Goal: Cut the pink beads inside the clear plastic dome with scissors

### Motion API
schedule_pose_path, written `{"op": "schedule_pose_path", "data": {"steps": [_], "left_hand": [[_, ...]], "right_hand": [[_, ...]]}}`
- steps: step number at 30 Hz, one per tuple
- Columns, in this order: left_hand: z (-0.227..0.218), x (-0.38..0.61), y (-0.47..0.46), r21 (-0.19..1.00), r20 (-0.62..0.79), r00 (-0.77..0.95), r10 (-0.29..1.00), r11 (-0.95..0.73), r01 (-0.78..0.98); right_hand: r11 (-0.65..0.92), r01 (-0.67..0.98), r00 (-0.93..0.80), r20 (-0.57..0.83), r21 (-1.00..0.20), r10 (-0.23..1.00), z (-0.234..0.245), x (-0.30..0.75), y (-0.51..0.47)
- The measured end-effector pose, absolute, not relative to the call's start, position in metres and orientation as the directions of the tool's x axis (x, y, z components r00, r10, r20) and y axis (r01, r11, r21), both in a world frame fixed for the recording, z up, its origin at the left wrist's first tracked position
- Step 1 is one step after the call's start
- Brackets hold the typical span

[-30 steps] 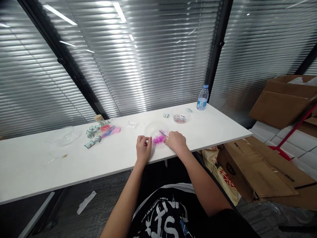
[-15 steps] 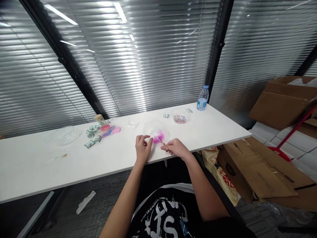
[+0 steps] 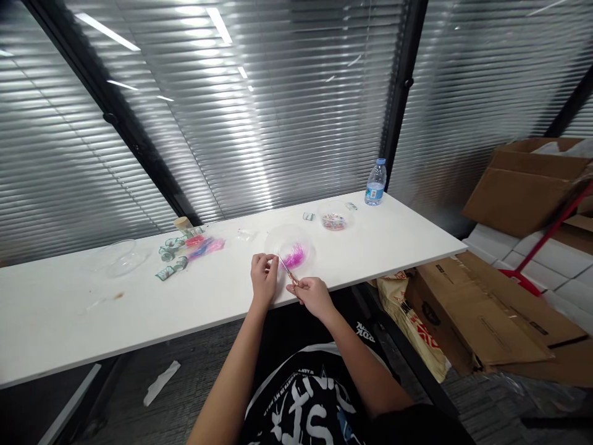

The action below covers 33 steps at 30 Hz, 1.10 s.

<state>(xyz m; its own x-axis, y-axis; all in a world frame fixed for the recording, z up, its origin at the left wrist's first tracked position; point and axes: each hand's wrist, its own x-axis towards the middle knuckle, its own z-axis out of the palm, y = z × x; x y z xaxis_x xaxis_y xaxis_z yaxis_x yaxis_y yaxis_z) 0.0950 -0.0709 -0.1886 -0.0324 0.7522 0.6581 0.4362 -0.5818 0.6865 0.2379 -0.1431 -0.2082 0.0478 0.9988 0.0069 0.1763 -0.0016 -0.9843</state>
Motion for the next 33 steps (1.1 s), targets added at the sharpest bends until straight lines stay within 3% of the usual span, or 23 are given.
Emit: {"op": "schedule_pose_path", "data": {"steps": [23,33], "left_hand": [[-0.1869,0.0956,-0.0728,0.701,0.653,-0.046,0.756,-0.579,0.417],[-0.185,0.0941,-0.0746,0.7,0.664,-0.012,0.748,-0.615,0.364]], "right_hand": [[0.057,0.233,0.063,0.073,-0.971,0.995,-0.2143,0.2333,-0.1444],[-0.047,0.014,-0.037,-0.048,-0.999,0.998,-0.2069,0.2323,-0.1478]]}}
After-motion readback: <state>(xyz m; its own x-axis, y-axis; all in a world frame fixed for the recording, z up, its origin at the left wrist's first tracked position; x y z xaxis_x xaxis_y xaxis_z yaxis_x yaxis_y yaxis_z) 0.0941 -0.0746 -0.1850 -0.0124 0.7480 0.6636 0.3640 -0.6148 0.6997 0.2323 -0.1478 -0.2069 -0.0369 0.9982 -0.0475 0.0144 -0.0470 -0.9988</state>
